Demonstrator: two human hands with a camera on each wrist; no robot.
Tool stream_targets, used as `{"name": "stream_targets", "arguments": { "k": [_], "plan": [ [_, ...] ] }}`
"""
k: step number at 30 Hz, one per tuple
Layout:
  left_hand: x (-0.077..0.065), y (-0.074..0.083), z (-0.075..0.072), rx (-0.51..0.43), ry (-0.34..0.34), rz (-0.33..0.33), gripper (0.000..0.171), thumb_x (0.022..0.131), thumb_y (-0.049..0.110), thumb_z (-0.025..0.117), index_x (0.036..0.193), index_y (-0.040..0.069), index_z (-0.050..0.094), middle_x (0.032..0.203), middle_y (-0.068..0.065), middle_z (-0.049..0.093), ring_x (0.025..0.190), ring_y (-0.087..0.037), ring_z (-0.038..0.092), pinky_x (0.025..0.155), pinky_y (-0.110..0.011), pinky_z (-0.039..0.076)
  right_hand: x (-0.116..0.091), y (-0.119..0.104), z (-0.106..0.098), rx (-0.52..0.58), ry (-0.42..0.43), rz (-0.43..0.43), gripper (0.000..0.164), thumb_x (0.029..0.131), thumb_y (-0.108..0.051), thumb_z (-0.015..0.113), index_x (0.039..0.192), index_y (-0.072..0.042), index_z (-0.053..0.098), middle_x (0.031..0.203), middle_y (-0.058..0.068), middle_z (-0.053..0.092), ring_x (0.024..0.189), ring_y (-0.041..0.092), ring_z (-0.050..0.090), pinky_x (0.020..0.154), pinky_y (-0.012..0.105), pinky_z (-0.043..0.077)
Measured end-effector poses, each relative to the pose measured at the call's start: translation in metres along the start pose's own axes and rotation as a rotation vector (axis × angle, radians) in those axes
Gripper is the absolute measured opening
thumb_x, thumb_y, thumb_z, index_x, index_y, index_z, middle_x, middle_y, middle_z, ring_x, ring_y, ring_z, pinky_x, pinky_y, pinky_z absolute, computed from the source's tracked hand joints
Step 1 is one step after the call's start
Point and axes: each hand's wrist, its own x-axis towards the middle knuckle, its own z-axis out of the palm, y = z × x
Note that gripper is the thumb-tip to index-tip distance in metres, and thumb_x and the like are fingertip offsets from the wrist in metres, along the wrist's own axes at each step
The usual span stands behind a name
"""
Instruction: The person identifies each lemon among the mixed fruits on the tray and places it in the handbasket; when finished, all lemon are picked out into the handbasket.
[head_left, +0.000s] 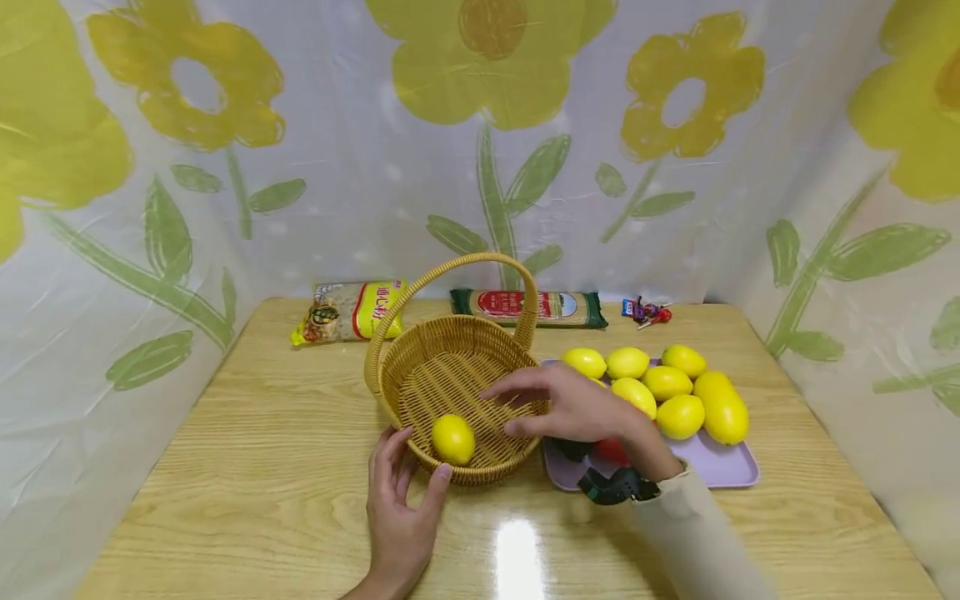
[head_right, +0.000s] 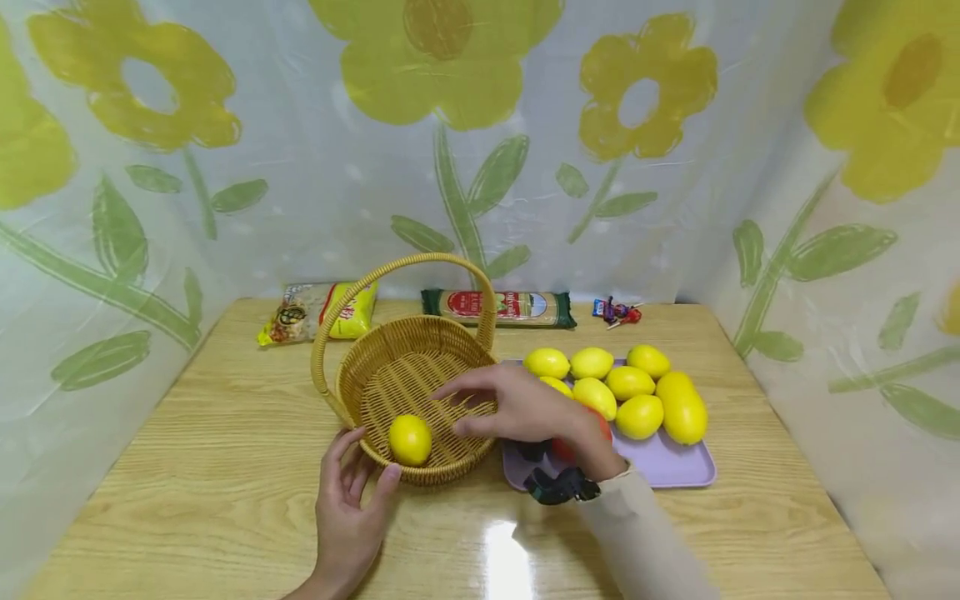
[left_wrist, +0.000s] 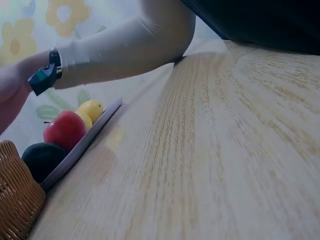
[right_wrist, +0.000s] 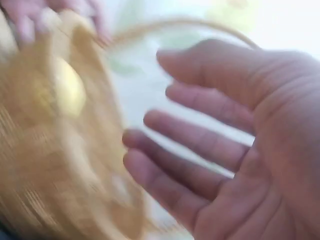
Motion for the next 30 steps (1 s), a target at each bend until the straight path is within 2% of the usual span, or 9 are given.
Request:
{"name": "stream_targets", "arguments": {
  "k": [3, 7, 10, 13, 18, 20, 24, 27, 30],
  "plan": [
    [0.000, 0.000, 0.000, 0.000, 0.002, 0.002, 0.066, 0.099, 0.000, 0.078, 0.157, 0.002, 0.047, 0.174, -0.024, 0.025, 0.156, -0.048, 0.038, 0.126, -0.016, 0.038, -0.032, 0.015, -0.039, 0.040, 0.151, 0.039, 0.042, 0.102, -0.014, 0.079, 0.144, -0.017, 0.072, 0.141, 0.000, 0.075, 0.126, 0.026, 0.073, 0.109, 0.037, 0.063],
    [-0.001, 0.000, -0.001, -0.001, 0.004, 0.014, 0.066, 0.099, -0.002, 0.077, 0.157, 0.004, 0.048, 0.173, -0.025, 0.026, 0.154, -0.051, 0.038, 0.126, -0.017, 0.039, -0.086, 0.047, -0.086, 0.095, 0.398, 0.117, 0.039, 0.104, -0.003, 0.074, 0.143, -0.006, 0.071, 0.137, 0.005, 0.076, 0.122, 0.016, 0.074, 0.101, 0.023, 0.064],
    [-0.001, 0.000, -0.001, -0.001, 0.007, 0.022, 0.066, 0.098, -0.002, 0.077, 0.157, 0.004, 0.048, 0.172, -0.026, 0.027, 0.155, -0.052, 0.038, 0.125, -0.017, 0.039, -0.124, 0.074, -0.107, 0.114, 0.546, 0.169, 0.039, 0.105, 0.002, 0.069, 0.144, 0.003, 0.067, 0.137, 0.008, 0.076, 0.119, 0.009, 0.075, 0.098, 0.019, 0.063],
    [-0.002, 0.000, -0.001, 0.002, 0.006, 0.022, 0.065, 0.098, -0.003, 0.077, 0.156, 0.002, 0.048, 0.172, -0.026, 0.027, 0.155, -0.051, 0.038, 0.124, -0.016, 0.040, -0.151, 0.095, -0.115, 0.088, 0.628, 0.244, 0.039, 0.106, -0.002, 0.069, 0.145, 0.004, 0.065, 0.136, 0.002, 0.077, 0.116, 0.002, 0.074, 0.098, 0.014, 0.060],
    [-0.002, -0.001, -0.002, -0.001, 0.004, 0.006, 0.066, 0.098, -0.003, 0.077, 0.157, 0.001, 0.046, 0.172, -0.025, 0.026, 0.154, -0.050, 0.039, 0.125, -0.016, 0.041, -0.174, 0.123, -0.119, 0.003, 0.623, 0.423, 0.046, 0.108, -0.022, 0.072, 0.149, -0.002, 0.064, 0.135, -0.010, 0.075, 0.112, -0.008, 0.069, 0.095, 0.005, 0.054],
    [-0.002, -0.001, -0.002, -0.001, 0.004, 0.009, 0.066, 0.098, -0.003, 0.077, 0.157, 0.002, 0.047, 0.172, -0.025, 0.026, 0.154, -0.051, 0.039, 0.125, -0.017, 0.041, -0.177, 0.132, -0.121, -0.038, 0.592, 0.492, 0.049, 0.109, -0.029, 0.072, 0.150, -0.003, 0.064, 0.139, -0.003, 0.074, 0.112, -0.007, 0.069, 0.093, 0.004, 0.052],
    [-0.001, -0.001, -0.001, -0.006, 0.006, 0.027, 0.066, 0.098, -0.004, 0.077, 0.157, 0.005, 0.048, 0.171, -0.027, 0.027, 0.154, -0.050, 0.038, 0.125, -0.017, 0.040, -0.175, 0.145, -0.122, -0.111, 0.504, 0.617, 0.055, 0.108, -0.038, 0.072, 0.152, -0.006, 0.063, 0.150, 0.015, 0.069, 0.127, 0.022, 0.070, 0.094, 0.009, 0.050],
    [0.000, -0.001, 0.000, -0.008, 0.010, 0.038, 0.067, 0.097, -0.004, 0.077, 0.157, 0.005, 0.048, 0.171, -0.028, 0.027, 0.154, -0.052, 0.038, 0.125, -0.017, 0.041, -0.173, 0.151, -0.121, -0.151, 0.445, 0.676, 0.058, 0.108, -0.039, 0.071, 0.154, -0.006, 0.061, 0.154, 0.024, 0.063, 0.137, 0.045, 0.062, 0.096, 0.014, 0.048],
    [0.000, -0.001, 0.000, -0.004, 0.011, 0.031, 0.067, 0.097, -0.004, 0.077, 0.157, 0.006, 0.049, 0.171, -0.026, 0.028, 0.153, -0.052, 0.038, 0.125, -0.017, 0.041, -0.171, 0.155, -0.119, -0.163, 0.430, 0.682, 0.057, 0.108, -0.037, 0.072, 0.154, -0.004, 0.061, 0.152, 0.027, 0.064, 0.136, 0.049, 0.063, 0.093, 0.011, 0.049]
  ]
}}
